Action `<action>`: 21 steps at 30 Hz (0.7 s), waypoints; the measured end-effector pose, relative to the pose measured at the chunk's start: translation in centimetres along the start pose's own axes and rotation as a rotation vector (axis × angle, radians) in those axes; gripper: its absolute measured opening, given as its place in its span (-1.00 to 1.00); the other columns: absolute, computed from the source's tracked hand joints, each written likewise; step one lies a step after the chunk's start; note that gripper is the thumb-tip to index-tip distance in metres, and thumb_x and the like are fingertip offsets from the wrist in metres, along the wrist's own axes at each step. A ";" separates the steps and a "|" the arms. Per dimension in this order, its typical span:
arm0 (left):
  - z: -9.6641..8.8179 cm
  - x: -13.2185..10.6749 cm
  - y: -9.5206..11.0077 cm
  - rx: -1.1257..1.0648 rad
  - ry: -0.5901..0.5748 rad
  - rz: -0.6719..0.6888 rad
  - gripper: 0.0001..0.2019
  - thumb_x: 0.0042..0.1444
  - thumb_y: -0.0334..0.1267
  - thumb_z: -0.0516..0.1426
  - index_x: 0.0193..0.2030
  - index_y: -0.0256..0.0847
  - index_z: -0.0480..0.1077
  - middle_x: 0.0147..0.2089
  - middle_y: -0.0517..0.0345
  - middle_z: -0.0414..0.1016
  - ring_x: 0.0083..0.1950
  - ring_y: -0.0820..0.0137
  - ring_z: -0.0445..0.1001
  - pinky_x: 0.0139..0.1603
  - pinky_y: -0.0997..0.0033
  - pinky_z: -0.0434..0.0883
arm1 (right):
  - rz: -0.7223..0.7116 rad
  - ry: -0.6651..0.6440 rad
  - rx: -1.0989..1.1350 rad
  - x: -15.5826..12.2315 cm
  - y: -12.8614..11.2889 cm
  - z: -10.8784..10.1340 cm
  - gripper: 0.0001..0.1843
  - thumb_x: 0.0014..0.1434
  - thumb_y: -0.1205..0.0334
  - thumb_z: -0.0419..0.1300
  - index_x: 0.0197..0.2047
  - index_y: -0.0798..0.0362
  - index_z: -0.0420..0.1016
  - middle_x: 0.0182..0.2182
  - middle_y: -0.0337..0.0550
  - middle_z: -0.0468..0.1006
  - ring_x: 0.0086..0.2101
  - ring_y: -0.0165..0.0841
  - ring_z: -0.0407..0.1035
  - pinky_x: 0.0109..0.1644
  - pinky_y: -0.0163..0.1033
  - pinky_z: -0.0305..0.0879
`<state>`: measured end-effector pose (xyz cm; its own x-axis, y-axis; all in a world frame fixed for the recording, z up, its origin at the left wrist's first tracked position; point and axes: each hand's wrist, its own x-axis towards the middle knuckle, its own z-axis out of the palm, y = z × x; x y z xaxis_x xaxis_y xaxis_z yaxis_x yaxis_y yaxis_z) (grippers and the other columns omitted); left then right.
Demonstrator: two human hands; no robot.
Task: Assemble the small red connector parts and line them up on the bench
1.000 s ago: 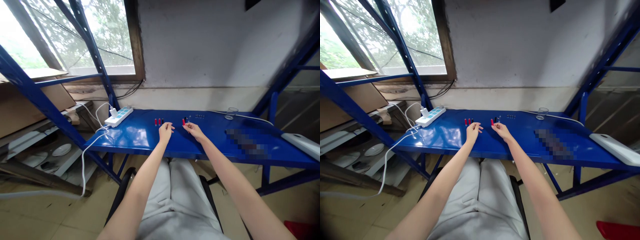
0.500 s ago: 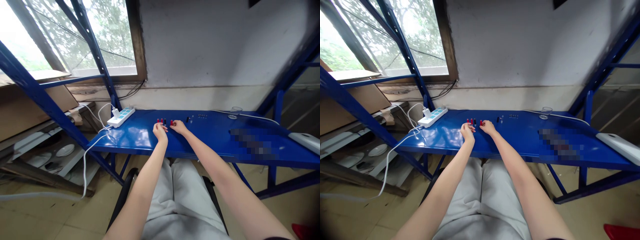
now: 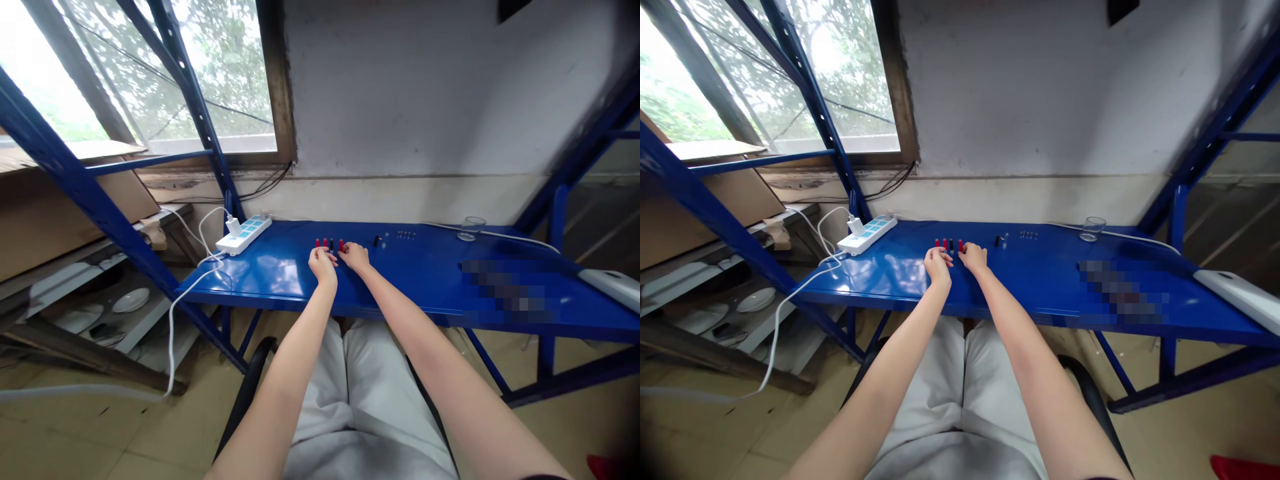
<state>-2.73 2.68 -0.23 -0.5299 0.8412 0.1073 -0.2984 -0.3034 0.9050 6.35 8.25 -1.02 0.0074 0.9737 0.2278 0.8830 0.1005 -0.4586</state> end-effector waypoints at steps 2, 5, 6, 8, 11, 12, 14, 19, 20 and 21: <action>0.0 0.0 0.0 0.010 -0.004 0.004 -0.86 0.02 -0.31 -0.08 -0.43 -0.25 0.26 -0.72 0.31 0.24 -0.75 0.57 0.17 -0.66 0.57 0.12 | 0.012 -0.006 -0.004 -0.1 -0.1 -0.1 -0.80 0.10 0.12 0.09 -0.28 0.02 0.45 -0.26 -0.14 0.56 -0.17 -0.24 0.40 -0.10 -0.17 0.12; 0.0 0.1 0.0 0.013 -0.004 0.003 -0.86 0.03 -0.31 -0.08 -0.43 -0.25 0.25 -0.73 0.31 0.24 -0.75 0.57 0.17 -0.65 0.57 0.13 | -0.007 -0.010 -0.066 -0.3 -0.1 -0.4 -0.71 0.10 0.02 0.08 -0.24 0.04 0.44 -0.23 -0.09 0.55 -0.16 -0.21 0.39 -0.07 -0.12 0.10; 0.0 0.1 -0.1 0.011 -0.005 0.001 -0.86 0.03 -0.31 -0.08 -0.43 -0.25 0.25 -0.73 0.31 0.24 -0.75 0.57 0.17 -0.65 0.57 0.13 | -0.035 -0.005 -0.104 -0.5 0.0 -0.6 -0.66 0.10 -0.02 0.08 -0.22 0.06 0.44 -0.24 -0.06 0.55 -0.15 -0.19 0.38 -0.06 -0.10 0.09; 0.0 0.1 -0.1 0.013 -0.016 0.002 -0.86 0.04 -0.31 -0.08 -0.43 -0.25 0.26 -0.72 0.31 0.24 -0.75 0.57 0.17 -0.65 0.57 0.14 | -0.108 0.019 -0.171 -1.0 0.5 -1.3 -0.58 0.10 -0.08 0.06 -0.21 0.10 0.44 -0.26 -0.02 0.55 -0.16 -0.16 0.38 -0.06 -0.08 0.09; 0.1 -0.2 -0.1 0.043 -0.069 0.050 -0.85 0.06 -0.29 -0.08 -0.42 -0.24 0.27 -0.71 0.32 0.24 -0.74 0.58 0.17 -0.66 0.58 0.14 | -0.173 0.070 -0.178 -1.7 2.0 -3.0 -0.59 0.14 -0.09 0.01 -0.25 0.08 0.45 -0.33 -0.04 0.56 -0.21 -0.19 0.40 -0.08 -0.10 0.12; 0.1 -0.4 0.0 0.061 -0.094 0.073 -0.84 0.07 -0.28 -0.07 -0.42 -0.24 0.28 -0.70 0.31 0.24 -0.73 0.58 0.18 -0.66 0.59 0.14 | -0.178 0.077 -0.169 -1.9 2.8 -3.6 -0.60 0.15 -0.08 0.00 -0.29 0.07 0.46 -0.36 -0.06 0.56 -0.25 -0.21 0.41 -0.09 -0.12 0.13; 0.1 -0.7 0.1 0.101 -0.141 0.116 -0.82 0.10 -0.25 -0.07 -0.42 -0.24 0.29 -0.69 0.31 0.25 -0.72 0.58 0.19 -0.65 0.59 0.15 | -0.156 0.073 -0.175 -2.0 4.5 -4.9 -0.61 0.16 -0.05 0.00 -0.41 0.05 0.47 -0.44 -0.07 0.55 -0.33 -0.24 0.42 -0.13 -0.15 0.16; 0.2 -1.3 0.2 0.176 -0.219 0.174 -0.79 0.13 -0.20 -0.06 -0.42 -0.22 0.29 -0.68 0.31 0.26 -0.72 0.57 0.19 -0.65 0.58 0.16 | 0.101 -0.009 -0.132 -0.8 8.8 -6.7 -0.70 0.05 0.00 0.14 -0.38 0.06 0.50 -0.40 -0.03 0.55 -0.28 -0.19 0.43 -0.23 -0.18 0.23; 0.2 -1.3 0.2 0.186 -0.233 0.179 -0.78 0.14 -0.20 -0.07 -0.42 -0.22 0.29 -0.68 0.31 0.26 -0.72 0.57 0.19 -0.65 0.58 0.15 | 0.156 -0.007 -0.121 -0.5 9.5 -6.7 -0.67 0.00 -0.01 0.18 -0.28 0.07 0.50 -0.34 -0.01 0.55 -0.25 -0.16 0.43 -0.22 -0.17 0.24; 0.1 -1.3 0.2 0.195 -0.247 0.184 -0.78 0.15 -0.19 -0.07 -0.41 -0.22 0.29 -0.68 0.31 0.26 -0.72 0.57 0.19 -0.65 0.58 0.15 | 0.207 0.000 -0.115 -0.1 10.0 -6.6 -0.59 -0.03 -0.03 0.21 -0.18 0.08 0.48 -0.28 0.02 0.55 -0.21 -0.14 0.42 -0.20 -0.14 0.25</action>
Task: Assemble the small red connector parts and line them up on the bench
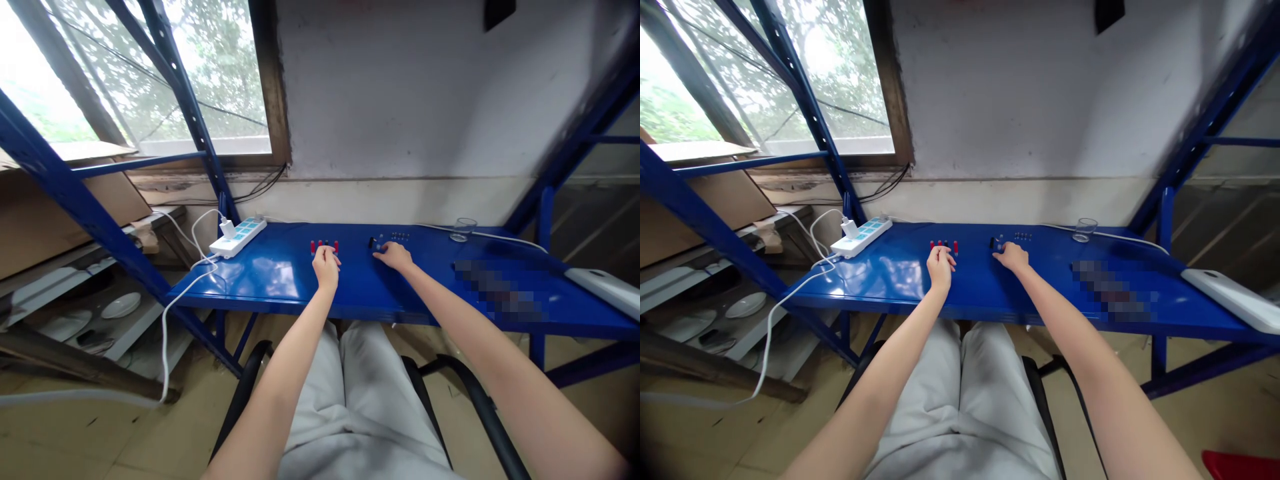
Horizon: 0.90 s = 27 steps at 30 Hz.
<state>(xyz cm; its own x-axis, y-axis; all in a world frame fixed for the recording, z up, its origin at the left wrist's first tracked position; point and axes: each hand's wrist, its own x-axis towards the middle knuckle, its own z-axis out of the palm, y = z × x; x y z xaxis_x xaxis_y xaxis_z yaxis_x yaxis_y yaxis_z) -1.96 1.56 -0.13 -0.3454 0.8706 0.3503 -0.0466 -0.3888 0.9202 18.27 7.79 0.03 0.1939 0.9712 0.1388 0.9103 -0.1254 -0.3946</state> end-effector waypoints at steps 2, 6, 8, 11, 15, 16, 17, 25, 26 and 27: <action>0.0 -0.1 -0.1 0.011 -0.031 0.008 -0.77 0.16 -0.19 -0.07 -0.40 -0.23 0.29 -0.68 0.30 0.27 -0.72 0.57 0.19 -0.65 0.58 0.15 | 0.064 0.020 0.023 0.7 0.4 0.4 -0.46 -0.07 -0.07 0.24 -0.08 0.10 0.44 -0.22 0.05 0.53 -0.15 -0.11 0.40 -0.13 -0.09 0.25; -0.1 -0.2 -0.3 0.030 -0.069 0.024 -0.77 0.17 -0.19 -0.09 -0.38 -0.23 0.30 -0.67 0.30 0.27 -0.72 0.57 0.19 -0.64 0.57 0.15 | 0.133 0.028 0.082 1.5 -0.2 1.2 -0.39 -0.12 -0.15 0.25 -0.08 0.08 0.44 -0.20 0.05 0.53 -0.08 -0.08 0.37 -0.02 -0.01 0.19; 0.0 -0.2 -0.3 0.039 -0.071 0.027 -0.76 0.18 -0.18 -0.09 -0.38 -0.23 0.30 -0.67 0.30 0.27 -0.72 0.57 0.18 -0.65 0.57 0.15 | 0.156 0.032 0.093 1.8 -0.9 1.6 -0.40 -0.13 -0.16 0.25 -0.10 0.07 0.46 -0.21 0.04 0.53 -0.08 -0.07 0.36 0.00 0.01 0.16; 0.0 -0.3 -0.3 0.049 -0.078 0.030 -0.75 0.18 -0.18 -0.09 -0.39 -0.22 0.30 -0.67 0.30 0.26 -0.72 0.57 0.18 -0.64 0.57 0.15 | 0.166 0.056 0.108 2.1 -2.1 2.2 -0.49 -0.09 -0.10 0.24 -0.14 0.07 0.48 -0.23 0.04 0.54 -0.10 -0.08 0.38 -0.02 0.01 0.14; -0.1 -0.3 -0.3 0.054 -0.084 0.053 -0.77 0.17 -0.22 -0.09 -0.39 -0.22 0.30 -0.67 0.30 0.27 -0.71 0.56 0.19 -0.61 0.57 0.16 | 0.138 0.103 0.141 2.1 -3.1 2.9 -0.67 -0.01 0.02 0.21 -0.24 0.05 0.51 -0.28 0.02 0.55 -0.16 -0.11 0.40 -0.04 0.00 0.14; -0.1 -0.3 -0.3 0.056 -0.083 0.060 -0.77 0.17 -0.22 -0.09 -0.40 -0.22 0.30 -0.67 0.29 0.27 -0.70 0.56 0.19 -0.60 0.57 0.17 | 0.130 0.109 0.148 2.0 -3.2 3.0 -0.72 0.01 0.05 0.19 -0.25 0.04 0.52 -0.30 0.00 0.55 -0.17 -0.13 0.41 -0.04 -0.01 0.14; -0.1 -0.3 -0.3 0.060 -0.083 0.064 -0.77 0.17 -0.22 -0.09 -0.40 -0.21 0.30 -0.67 0.29 0.27 -0.70 0.56 0.20 -0.60 0.57 0.17 | 0.123 0.112 0.153 1.9 -3.3 3.0 -0.75 0.03 0.07 0.17 -0.27 0.03 0.52 -0.30 -0.02 0.55 -0.17 -0.14 0.41 -0.04 -0.01 0.14; 0.2 -0.3 -0.6 0.163 -0.203 0.102 -0.81 0.15 -0.25 -0.02 -0.33 -0.17 0.40 -0.59 0.23 0.35 -0.57 0.50 0.28 -0.44 0.53 0.25 | -0.067 0.029 0.162 -1.7 -2.7 2.5 -0.77 0.00 0.02 0.19 -0.37 -0.02 0.51 -0.39 -0.14 0.55 -0.26 -0.20 0.41 -0.18 -0.15 0.21; 0.3 -0.3 -0.5 0.189 -0.230 0.132 -0.82 0.13 -0.27 0.00 -0.29 -0.15 0.43 -0.54 0.20 0.39 -0.52 0.48 0.32 -0.40 0.51 0.28 | -0.098 0.038 0.168 -2.3 -2.5 2.4 -0.78 0.00 0.03 0.18 -0.38 -0.01 0.51 -0.42 -0.16 0.54 -0.29 -0.23 0.42 -0.22 -0.19 0.21; 0.3 -0.4 -0.4 0.212 -0.252 0.168 -0.82 0.11 -0.29 0.02 -0.24 -0.12 0.45 -0.48 0.18 0.43 -0.46 0.45 0.35 -0.33 0.49 0.30 | -0.128 0.059 0.177 -2.9 -2.3 2.3 -0.78 0.01 0.03 0.17 -0.37 -0.01 0.50 -0.45 -0.17 0.53 -0.33 -0.26 0.41 -0.25 -0.22 0.21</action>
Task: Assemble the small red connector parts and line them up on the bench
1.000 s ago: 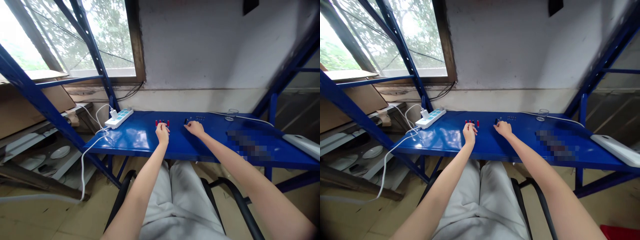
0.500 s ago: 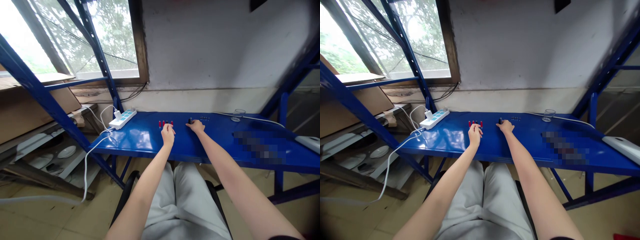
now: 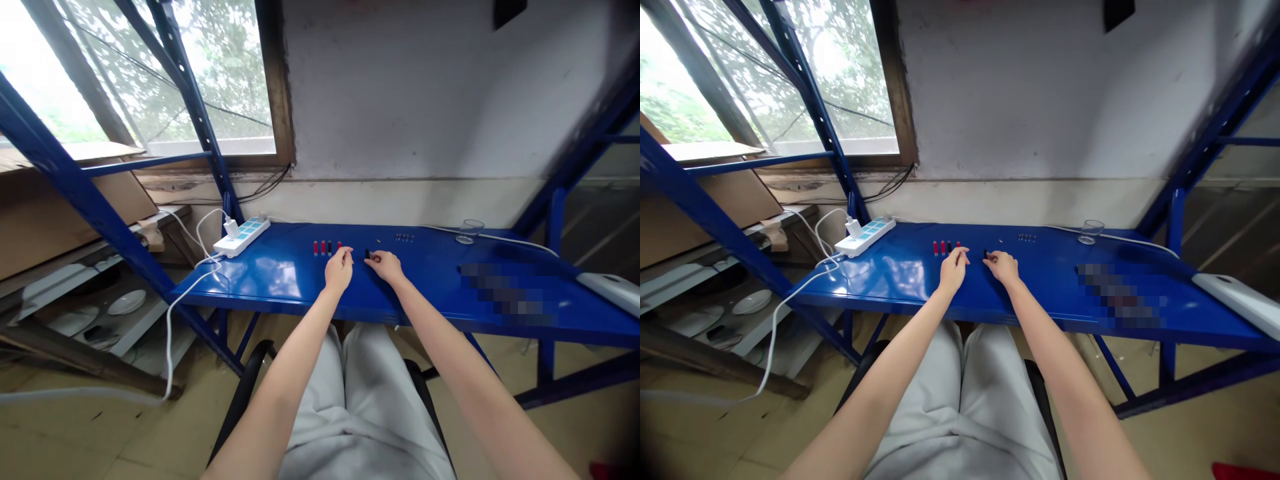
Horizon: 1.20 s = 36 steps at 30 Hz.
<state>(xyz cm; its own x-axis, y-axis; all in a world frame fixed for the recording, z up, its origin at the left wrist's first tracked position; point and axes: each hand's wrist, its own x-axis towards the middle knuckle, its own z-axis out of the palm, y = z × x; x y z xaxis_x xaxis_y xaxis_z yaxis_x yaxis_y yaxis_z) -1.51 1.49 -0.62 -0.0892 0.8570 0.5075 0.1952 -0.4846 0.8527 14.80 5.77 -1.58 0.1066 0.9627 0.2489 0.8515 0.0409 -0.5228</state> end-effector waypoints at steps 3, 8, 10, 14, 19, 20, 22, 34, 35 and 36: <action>0.2 -0.1 0.3 0.078 -0.066 0.123 -0.70 0.08 -0.33 0.06 -0.05 -0.03 0.43 -0.25 0.10 0.48 -0.22 0.37 0.40 -0.12 0.41 0.32 | -0.118 0.079 0.036 -1.2 0.3 -0.3 -0.77 0.05 0.06 0.14 -0.30 0.01 0.49 -0.47 -0.18 0.51 -0.40 -0.32 0.38 -0.29 -0.27 0.20; 0.6 -0.4 -0.1 0.249 -0.241 0.241 -0.59 0.08 -0.34 0.04 0.09 0.00 0.34 -0.08 0.06 0.44 -0.09 0.32 0.38 0.02 0.34 0.28 | -0.330 0.098 0.007 -1.9 0.0 -0.4 -0.76 0.12 0.17 0.06 -0.22 0.05 0.49 -0.42 -0.13 0.49 -0.38 -0.34 0.35 -0.28 -0.30 0.20; 0.8 -0.4 -0.6 0.302 -0.251 0.280 -0.61 0.10 -0.35 0.01 0.07 -0.03 0.36 -0.10 0.05 0.46 -0.10 0.31 0.38 0.02 0.32 0.29 | -0.378 0.090 -0.016 -2.0 -0.2 -0.3 -0.76 0.13 0.21 0.05 -0.21 0.05 0.49 -0.40 -0.11 0.49 -0.34 -0.32 0.35 -0.25 -0.29 0.20; 0.9 -0.3 -1.4 0.305 -0.137 0.279 -0.72 0.10 -0.34 0.03 -0.08 -0.06 0.45 -0.18 0.02 0.51 -0.16 0.28 0.41 -0.04 0.28 0.31 | -0.399 0.060 0.021 -2.2 -0.5 -0.4 -0.76 0.15 0.17 0.05 -0.21 0.03 0.50 -0.31 -0.09 0.51 -0.29 -0.31 0.36 -0.21 -0.28 0.22; 0.5 0.0 -1.3 0.210 -0.013 0.117 -0.82 0.05 -0.35 0.10 -0.23 -0.08 0.49 -0.33 0.07 0.53 -0.27 0.30 0.45 -0.10 0.28 0.34 | -0.354 0.074 0.126 -2.5 -0.7 -0.6 -0.70 0.19 0.04 0.02 -0.22 0.02 0.48 -0.42 -0.13 0.53 -0.40 -0.33 0.38 -0.29 -0.32 0.20; 0.4 0.1 -1.2 0.179 0.005 0.098 -0.82 0.06 -0.34 0.10 -0.23 -0.09 0.49 -0.34 0.08 0.53 -0.28 0.31 0.46 -0.10 0.29 0.34 | -0.330 0.090 0.138 -2.6 -0.7 -0.6 -0.67 0.20 0.02 0.00 -0.20 0.03 0.47 -0.45 -0.13 0.52 -0.42 -0.34 0.38 -0.31 -0.33 0.19; 0.2 0.3 -1.2 0.104 0.030 0.071 -0.83 0.06 -0.31 0.10 -0.21 -0.11 0.48 -0.35 0.08 0.54 -0.28 0.33 0.47 -0.08 0.29 0.35 | -0.289 0.115 0.141 -2.6 -0.6 -0.6 -0.66 0.21 0.01 -0.03 -0.18 0.03 0.45 -0.47 -0.14 0.52 -0.43 -0.34 0.39 -0.31 -0.33 0.18; 0.2 0.4 -0.9 -0.183 0.039 -0.010 -0.84 0.02 -0.30 0.15 -0.23 -0.19 0.49 -0.37 0.10 0.53 -0.34 0.43 0.50 -0.18 0.41 0.41 | -0.301 0.154 0.093 -2.1 0.3 -0.2 -0.72 0.16 0.11 0.05 -0.20 0.03 0.51 -0.37 -0.12 0.56 -0.39 -0.34 0.40 -0.32 -0.31 0.21; 0.2 0.4 -0.9 -0.173 0.035 -0.007 -0.83 0.03 -0.28 0.14 -0.22 -0.19 0.48 -0.36 0.10 0.53 -0.34 0.43 0.50 -0.18 0.41 0.41 | -0.306 0.156 0.091 -2.1 0.3 -0.1 -0.72 0.16 0.11 0.05 -0.20 0.03 0.51 -0.37 -0.11 0.56 -0.39 -0.33 0.40 -0.32 -0.31 0.22; 0.2 0.4 -1.0 -0.157 0.026 -0.001 -0.82 0.04 -0.27 0.13 -0.20 -0.20 0.48 -0.36 0.10 0.53 -0.34 0.43 0.50 -0.18 0.41 0.42 | -0.316 0.161 0.092 -2.0 0.4 -0.1 -0.72 0.16 0.12 0.05 -0.20 0.03 0.52 -0.37 -0.11 0.57 -0.39 -0.32 0.41 -0.32 -0.30 0.23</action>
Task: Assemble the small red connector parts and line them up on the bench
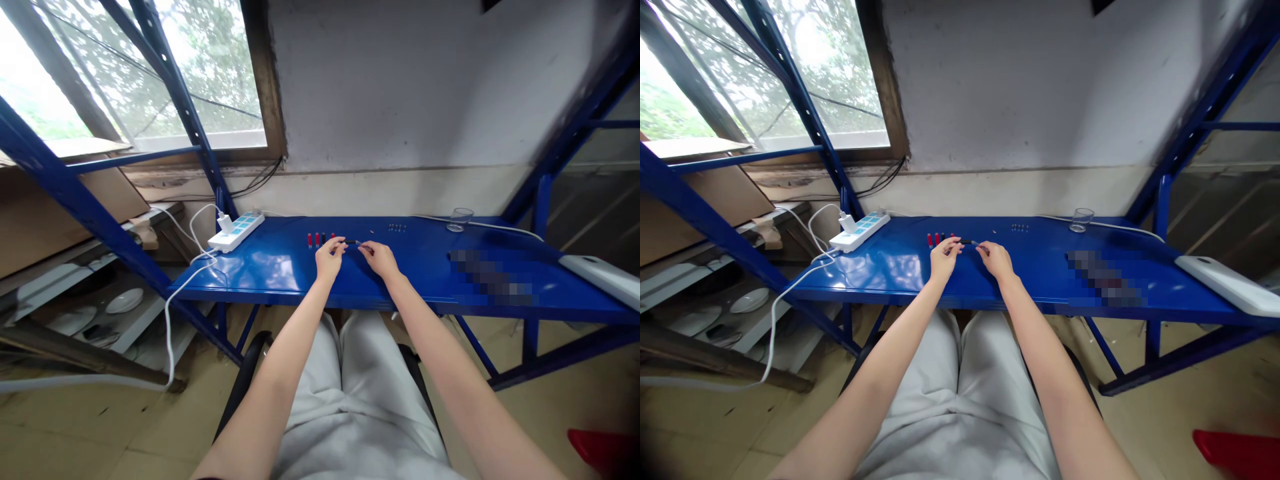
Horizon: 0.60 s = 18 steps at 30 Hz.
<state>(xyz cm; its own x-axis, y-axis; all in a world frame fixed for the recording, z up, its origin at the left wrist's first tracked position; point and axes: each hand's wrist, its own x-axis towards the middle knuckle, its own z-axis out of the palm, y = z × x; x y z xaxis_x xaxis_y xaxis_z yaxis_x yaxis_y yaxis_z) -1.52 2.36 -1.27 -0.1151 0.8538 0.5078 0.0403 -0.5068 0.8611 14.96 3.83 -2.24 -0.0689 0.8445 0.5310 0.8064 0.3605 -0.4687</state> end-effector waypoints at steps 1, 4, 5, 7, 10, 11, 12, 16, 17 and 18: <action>0.0 0.0 -0.1 0.019 -0.014 0.007 -0.80 0.05 -0.26 0.12 -0.19 -0.20 0.47 -0.35 0.10 0.53 -0.34 0.43 0.50 -0.18 0.41 0.42 | -0.010 0.009 0.003 0.0 0.1 0.1 -0.72 0.16 0.12 0.05 -0.20 0.04 0.52 -0.36 -0.10 0.57 -0.39 -0.32 0.41 -0.31 -0.29 0.24; -0.1 0.1 -0.4 0.072 -0.039 0.033 -0.79 0.08 -0.24 0.10 -0.16 -0.20 0.46 -0.33 0.09 0.53 -0.33 0.42 0.50 -0.17 0.40 0.42 | -0.028 0.035 0.007 0.1 0.2 0.2 -0.73 0.16 0.14 0.06 -0.20 0.04 0.53 -0.34 -0.09 0.58 -0.37 -0.30 0.43 -0.29 -0.27 0.27; -0.1 0.1 -0.5 0.085 -0.038 0.041 -0.78 0.08 -0.24 0.09 -0.16 -0.20 0.46 -0.32 0.09 0.53 -0.32 0.42 0.50 -0.17 0.41 0.42 | -0.031 0.038 0.003 0.0 0.3 0.2 -0.73 0.16 0.14 0.06 -0.20 0.04 0.53 -0.33 -0.09 0.58 -0.36 -0.30 0.43 -0.28 -0.27 0.27; -0.1 0.0 -0.5 0.112 -0.032 0.054 -0.78 0.09 -0.24 0.08 -0.15 -0.19 0.46 -0.31 0.10 0.53 -0.31 0.42 0.50 -0.16 0.41 0.42 | -0.036 0.033 -0.020 0.0 0.2 0.1 -0.73 0.16 0.14 0.06 -0.19 0.04 0.53 -0.30 -0.08 0.57 -0.33 -0.30 0.43 -0.25 -0.26 0.28; -0.1 -0.1 -0.2 0.162 -0.027 0.065 -0.79 0.11 -0.26 0.07 -0.15 -0.17 0.46 -0.31 0.12 0.53 -0.29 0.42 0.51 -0.16 0.43 0.41 | -0.040 0.024 -0.072 -0.1 0.0 -0.1 -0.72 0.19 0.15 0.04 -0.17 0.03 0.52 -0.27 -0.09 0.57 -0.30 -0.30 0.43 -0.22 -0.26 0.28; -0.1 -0.1 -0.2 0.183 -0.025 0.069 -0.79 0.11 -0.27 0.06 -0.15 -0.16 0.46 -0.31 0.12 0.53 -0.28 0.42 0.51 -0.15 0.43 0.41 | -0.042 0.021 -0.092 -0.2 -0.2 -0.2 -0.71 0.20 0.16 0.02 -0.17 0.03 0.52 -0.26 -0.09 0.56 -0.29 -0.30 0.42 -0.21 -0.26 0.27; -0.1 -0.2 -0.1 0.204 -0.021 0.074 -0.79 0.11 -0.28 0.06 -0.15 -0.16 0.46 -0.31 0.12 0.53 -0.28 0.42 0.51 -0.15 0.43 0.40 | -0.044 0.019 -0.115 -0.2 -0.3 -0.3 -0.71 0.20 0.16 0.01 -0.16 0.03 0.52 -0.25 -0.08 0.56 -0.28 -0.30 0.42 -0.21 -0.26 0.26; -0.2 -0.3 0.0 0.294 -0.008 0.102 -0.79 0.12 -0.30 0.04 -0.15 -0.16 0.46 -0.29 0.11 0.54 -0.26 0.40 0.51 -0.16 0.42 0.40 | -0.033 0.004 -0.234 -0.4 -1.3 -0.9 -0.69 0.23 0.19 -0.03 -0.13 0.04 0.51 -0.24 -0.05 0.54 -0.29 -0.30 0.41 -0.21 -0.26 0.23; -0.2 -0.3 0.0 0.309 -0.008 0.106 -0.79 0.12 -0.31 0.04 -0.15 -0.16 0.46 -0.30 0.11 0.54 -0.26 0.39 0.51 -0.16 0.42 0.40 | -0.026 -0.004 -0.267 -0.4 -1.6 -1.0 -0.68 0.24 0.19 -0.04 -0.12 0.04 0.51 -0.25 -0.04 0.54 -0.30 -0.30 0.41 -0.22 -0.26 0.21; -0.2 -0.3 0.0 0.319 -0.008 0.109 -0.79 0.12 -0.32 0.04 -0.16 -0.16 0.46 -0.31 0.11 0.54 -0.26 0.39 0.50 -0.16 0.41 0.40 | -0.018 -0.014 -0.296 -0.4 -1.8 -1.2 -0.67 0.24 0.19 -0.05 -0.12 0.04 0.50 -0.25 -0.03 0.54 -0.32 -0.29 0.40 -0.23 -0.25 0.20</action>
<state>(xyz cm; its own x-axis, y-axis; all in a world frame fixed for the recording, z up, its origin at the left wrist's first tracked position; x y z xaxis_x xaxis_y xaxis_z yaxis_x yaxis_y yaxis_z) -1.67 2.14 -1.43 -0.0852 0.7984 0.5961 0.3610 -0.5329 0.7653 14.23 2.36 -0.81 -0.0917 0.8451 0.5266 0.9411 0.2464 -0.2316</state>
